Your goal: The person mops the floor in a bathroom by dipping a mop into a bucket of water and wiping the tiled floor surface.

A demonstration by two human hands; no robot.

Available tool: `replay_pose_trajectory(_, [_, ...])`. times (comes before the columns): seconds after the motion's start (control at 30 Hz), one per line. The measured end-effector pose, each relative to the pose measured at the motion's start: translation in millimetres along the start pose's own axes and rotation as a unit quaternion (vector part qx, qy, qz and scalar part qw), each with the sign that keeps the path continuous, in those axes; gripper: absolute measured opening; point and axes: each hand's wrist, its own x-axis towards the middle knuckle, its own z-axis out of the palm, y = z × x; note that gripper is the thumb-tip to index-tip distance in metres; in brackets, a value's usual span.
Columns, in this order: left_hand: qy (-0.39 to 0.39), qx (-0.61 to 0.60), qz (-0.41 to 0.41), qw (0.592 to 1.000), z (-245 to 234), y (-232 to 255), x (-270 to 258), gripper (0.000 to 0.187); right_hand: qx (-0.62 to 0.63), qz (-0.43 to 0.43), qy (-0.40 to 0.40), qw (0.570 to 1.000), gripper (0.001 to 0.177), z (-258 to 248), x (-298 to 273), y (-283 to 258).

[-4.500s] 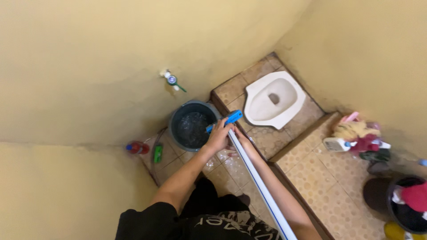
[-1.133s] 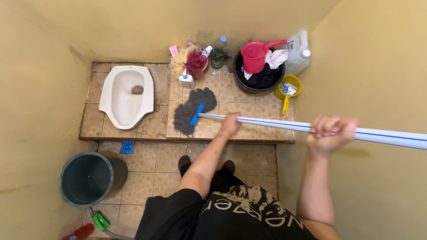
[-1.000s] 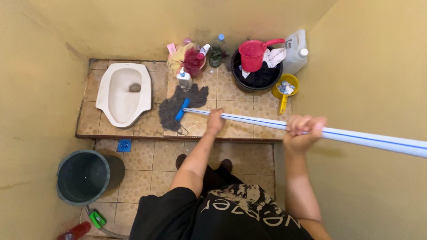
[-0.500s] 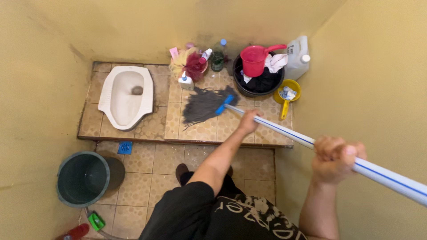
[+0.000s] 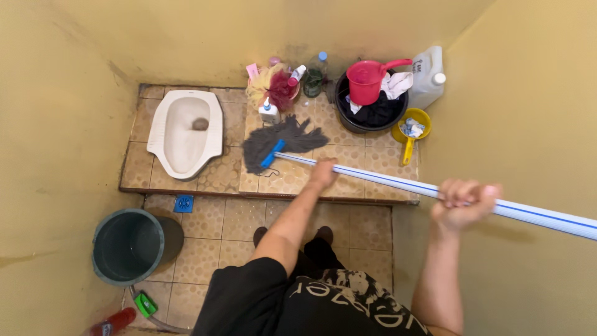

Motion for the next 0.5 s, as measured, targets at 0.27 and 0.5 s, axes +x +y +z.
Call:
replay_pose_trajectory(0.27, [0.075, 0.049, -0.017, 0.996, -26, -29, -19, 0.007, 0.041, 0.051, -0.070, 0.995, 0.034, 31, -16, 12])
replay_pose_trajectory(0.5, [0.010, 0.043, -0.131, 0.990, -1, 29, -72, 0.026, 0.023, 0.113, -0.057, 0.992, 0.034, 10, 12, -34])
